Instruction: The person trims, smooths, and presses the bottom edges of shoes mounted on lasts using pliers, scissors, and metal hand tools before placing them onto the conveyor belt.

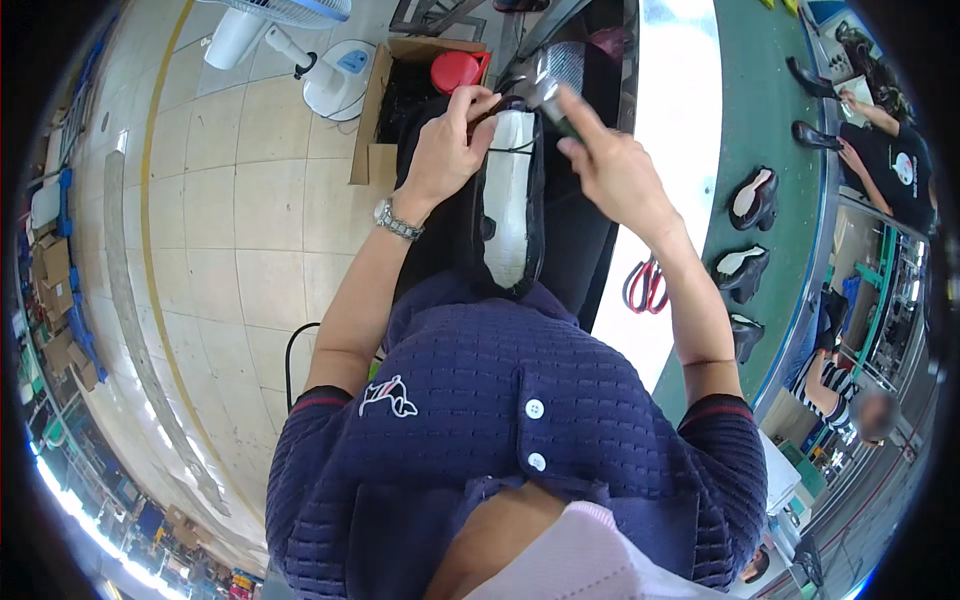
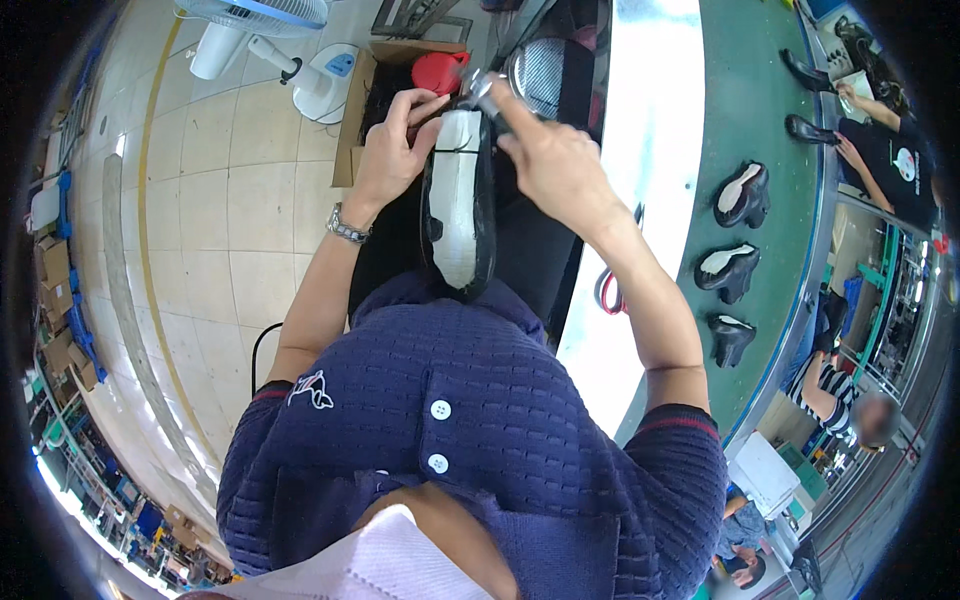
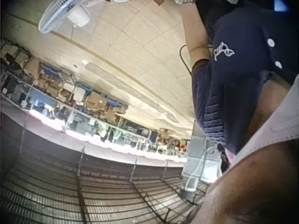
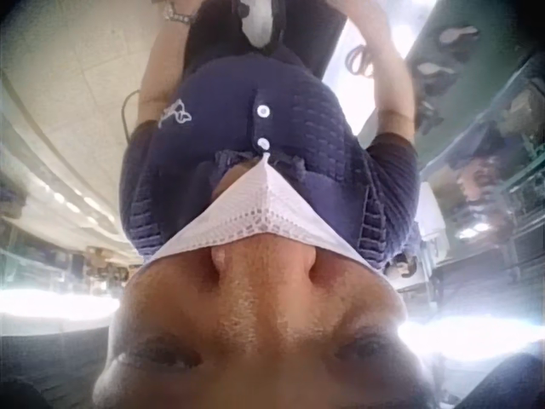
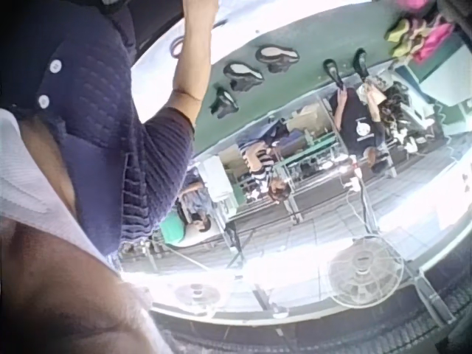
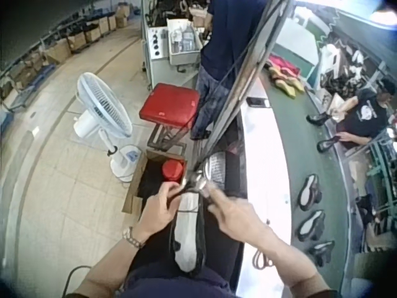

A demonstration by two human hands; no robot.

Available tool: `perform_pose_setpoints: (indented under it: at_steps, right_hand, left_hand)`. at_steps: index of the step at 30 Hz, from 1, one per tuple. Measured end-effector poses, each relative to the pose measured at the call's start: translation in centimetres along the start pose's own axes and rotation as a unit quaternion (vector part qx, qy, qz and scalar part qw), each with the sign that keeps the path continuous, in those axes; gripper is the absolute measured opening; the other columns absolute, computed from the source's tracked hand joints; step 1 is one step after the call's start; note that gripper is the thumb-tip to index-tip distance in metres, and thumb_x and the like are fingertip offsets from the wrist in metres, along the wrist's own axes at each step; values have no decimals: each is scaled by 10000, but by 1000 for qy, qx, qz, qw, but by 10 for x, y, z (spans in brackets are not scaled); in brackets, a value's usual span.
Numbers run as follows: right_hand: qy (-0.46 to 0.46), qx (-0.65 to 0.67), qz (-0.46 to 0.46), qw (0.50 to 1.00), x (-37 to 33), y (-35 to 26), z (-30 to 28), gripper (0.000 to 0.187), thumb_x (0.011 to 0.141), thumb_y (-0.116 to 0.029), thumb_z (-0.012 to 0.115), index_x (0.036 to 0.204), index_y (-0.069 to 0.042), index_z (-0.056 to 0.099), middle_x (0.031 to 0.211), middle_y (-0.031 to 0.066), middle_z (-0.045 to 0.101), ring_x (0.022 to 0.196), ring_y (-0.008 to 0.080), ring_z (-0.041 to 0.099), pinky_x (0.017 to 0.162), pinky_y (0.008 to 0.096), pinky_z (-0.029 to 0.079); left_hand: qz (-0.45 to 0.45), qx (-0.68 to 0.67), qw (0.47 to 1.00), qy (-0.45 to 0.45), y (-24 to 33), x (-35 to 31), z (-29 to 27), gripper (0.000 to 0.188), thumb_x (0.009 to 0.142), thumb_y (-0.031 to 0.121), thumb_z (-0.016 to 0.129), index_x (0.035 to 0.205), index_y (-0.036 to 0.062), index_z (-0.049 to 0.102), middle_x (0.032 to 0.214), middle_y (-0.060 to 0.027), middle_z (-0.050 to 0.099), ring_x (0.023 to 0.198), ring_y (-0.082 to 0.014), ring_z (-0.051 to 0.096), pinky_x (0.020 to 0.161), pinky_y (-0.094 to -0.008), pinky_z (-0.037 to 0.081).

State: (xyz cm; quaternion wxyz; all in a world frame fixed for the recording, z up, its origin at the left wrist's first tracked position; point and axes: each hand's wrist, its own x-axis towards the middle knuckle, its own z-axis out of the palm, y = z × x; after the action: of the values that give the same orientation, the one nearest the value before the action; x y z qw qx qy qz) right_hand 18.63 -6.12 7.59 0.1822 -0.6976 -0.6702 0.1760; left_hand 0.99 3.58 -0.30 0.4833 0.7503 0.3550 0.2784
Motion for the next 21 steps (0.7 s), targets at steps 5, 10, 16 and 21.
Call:
perform_pose_setpoints:
  at_steps: [5,10,16,21]
  right_hand:
    - [115,61,213,968,-17,41,-5,528,855,-142,530,1350,-134,347,797,190,650,738,349,647,687,408,487]
    - [115,-20,363,924,-45,138,17,531,849,-196,530,1350,-127,370,834,180,647,710,306,652,667,379,491]
    - [183,314,445,818,-60,169,26,529,900,-265,525,1356,-64,346,793,116,609,598,136,589,517,257,471]
    - [202,456,431,752,-62,191,35,537,930,-237,476,1383,-60,248,786,74,540,591,137,547,532,286,479]
  left_hand:
    - [12,-54,998,9,1,-15,3,378,878,110,553,1235,37,449,1154,-114,607,919,-161,631,734,-287,500]
    - [-86,-97,991,-19,0,13,-7,385,923,287,496,1241,72,529,1082,-49,640,902,-105,597,746,-251,488]
    - [-193,-297,912,-208,-29,45,-4,404,895,336,546,1219,95,558,1175,1,577,975,-74,556,814,-226,452]
    - [-236,-288,904,-209,-13,41,-4,313,891,284,567,1136,96,607,1058,25,609,924,-50,556,788,-212,453]
